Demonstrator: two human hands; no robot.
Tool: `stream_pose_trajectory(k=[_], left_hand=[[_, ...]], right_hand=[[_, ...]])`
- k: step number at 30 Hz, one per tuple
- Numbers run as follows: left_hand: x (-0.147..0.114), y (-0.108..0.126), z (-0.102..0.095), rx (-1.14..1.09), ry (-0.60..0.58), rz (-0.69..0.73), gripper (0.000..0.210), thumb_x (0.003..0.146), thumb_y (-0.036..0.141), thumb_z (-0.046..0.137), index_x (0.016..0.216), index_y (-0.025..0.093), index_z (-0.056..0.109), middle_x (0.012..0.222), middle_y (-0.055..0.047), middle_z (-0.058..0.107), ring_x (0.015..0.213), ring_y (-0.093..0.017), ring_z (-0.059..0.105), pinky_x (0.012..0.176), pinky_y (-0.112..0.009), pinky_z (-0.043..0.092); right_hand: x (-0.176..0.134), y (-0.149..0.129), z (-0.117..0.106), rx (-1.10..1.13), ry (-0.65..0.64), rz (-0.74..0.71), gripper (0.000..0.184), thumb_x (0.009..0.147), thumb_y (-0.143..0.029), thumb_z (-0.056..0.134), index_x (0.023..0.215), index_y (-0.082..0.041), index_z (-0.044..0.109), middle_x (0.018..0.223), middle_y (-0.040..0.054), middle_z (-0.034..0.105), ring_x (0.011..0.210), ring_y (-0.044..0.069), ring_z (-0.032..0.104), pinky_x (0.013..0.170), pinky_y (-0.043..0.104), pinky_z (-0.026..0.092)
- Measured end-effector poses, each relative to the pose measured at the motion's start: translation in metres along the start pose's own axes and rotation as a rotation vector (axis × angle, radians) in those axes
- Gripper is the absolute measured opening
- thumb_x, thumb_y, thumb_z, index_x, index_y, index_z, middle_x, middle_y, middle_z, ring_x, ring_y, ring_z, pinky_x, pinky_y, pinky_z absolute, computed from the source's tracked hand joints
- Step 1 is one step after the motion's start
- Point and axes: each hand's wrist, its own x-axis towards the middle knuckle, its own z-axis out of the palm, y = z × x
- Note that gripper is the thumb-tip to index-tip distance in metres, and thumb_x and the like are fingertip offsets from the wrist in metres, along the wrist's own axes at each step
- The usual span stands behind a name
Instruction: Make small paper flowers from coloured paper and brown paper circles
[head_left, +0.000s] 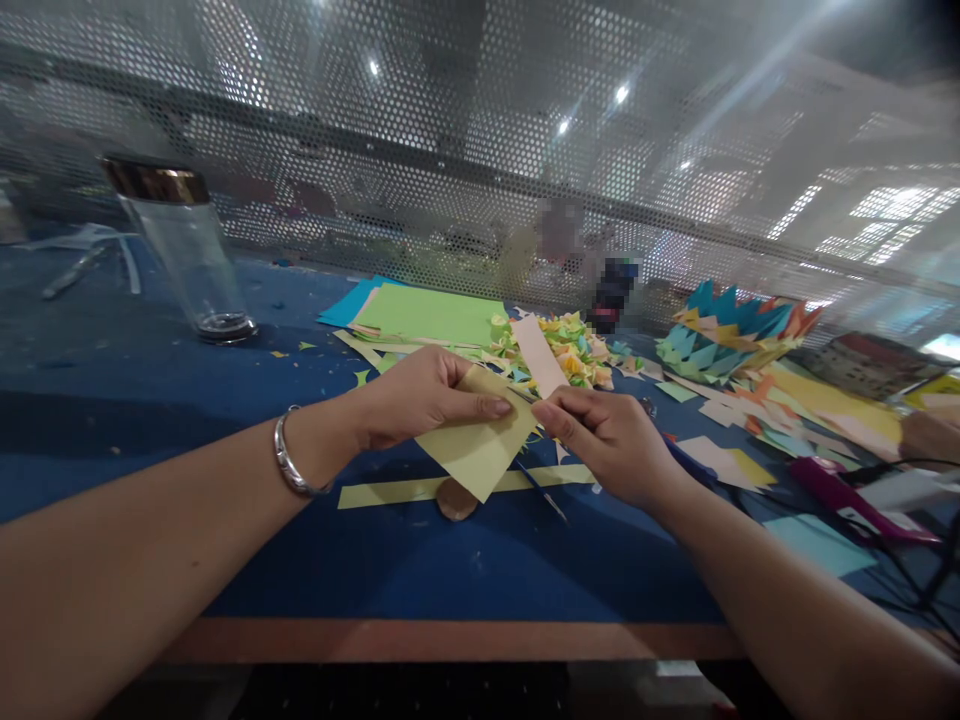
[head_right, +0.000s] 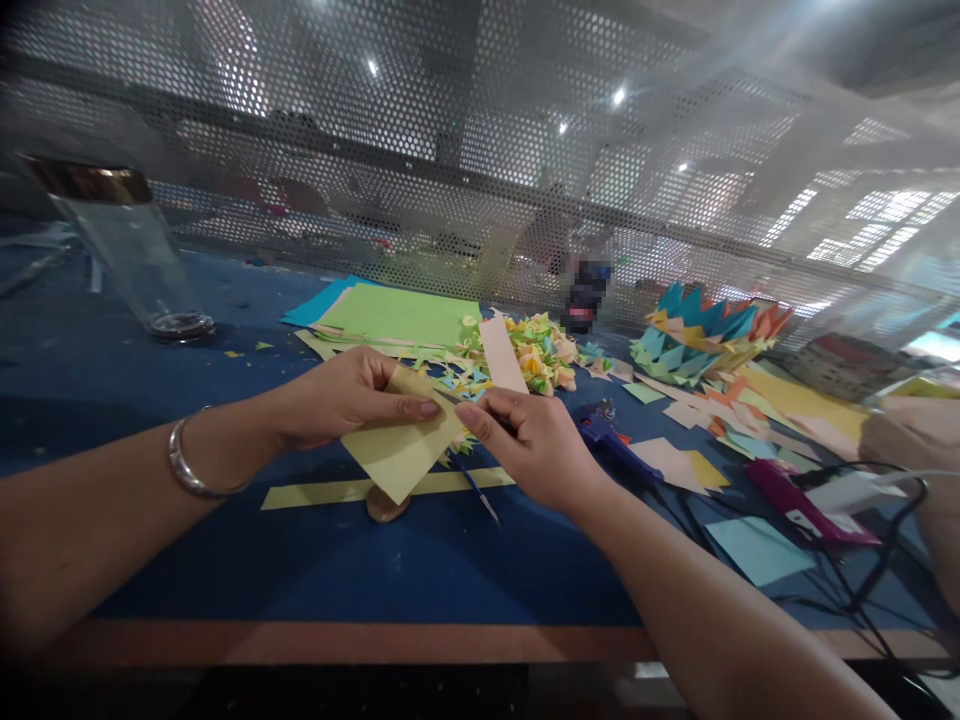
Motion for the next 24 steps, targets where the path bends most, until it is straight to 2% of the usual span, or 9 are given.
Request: stream_pose_trajectory(k=[4,18,24], left_hand=[[0.0006,-0.0019,-0.0001,0.02,-0.008,0.011,0.025,0.074,0.038,0.081,0.086,0.016,0.079,0.079,-0.007,0.077,0.064,-0.015,0.069,0.057,-0.023,0.052],[0.0021,-0.0052,0.0012,0.008,-0.021,0.011,0.024,0.074,0.039,0.081,0.084,0.018,0.079,0.08,-0.006,0.077,0.066,-0.015,0.069,0.058,-0.022,0.051],[-0.0006,-0.0006,-0.0008,-0.011,-0.02,0.007,0.028,0.073,0.041,0.081,0.086,0.016,0.078,0.084,-0.009,0.078,0.071,-0.019,0.071,0.059,-0.024,0.052]], right_hand=[[0.0003,-0.0003,0.0007,0.002,-0.004,0.006,0.047,0.099,-0.052,0.048,0.067,-0.018,0.052,0.061,-0.0029,0.043,0.059,0.011,0.038,0.055,0.028,0.028],[0.0,-0.0005,0.0004,-0.024,0.012,-0.014,0.047,0.099,-0.052,0.048,0.067,-0.019,0.052,0.06,-0.0025,0.045,0.058,0.011,0.04,0.055,0.028,0.029],[0.0,0.0018,0.0015,-0.03,0.028,-0.02,0.047,0.1,-0.052,0.048,0.067,-0.019,0.053,0.061,-0.0018,0.047,0.058,0.011,0.043,0.055,0.028,0.029]])
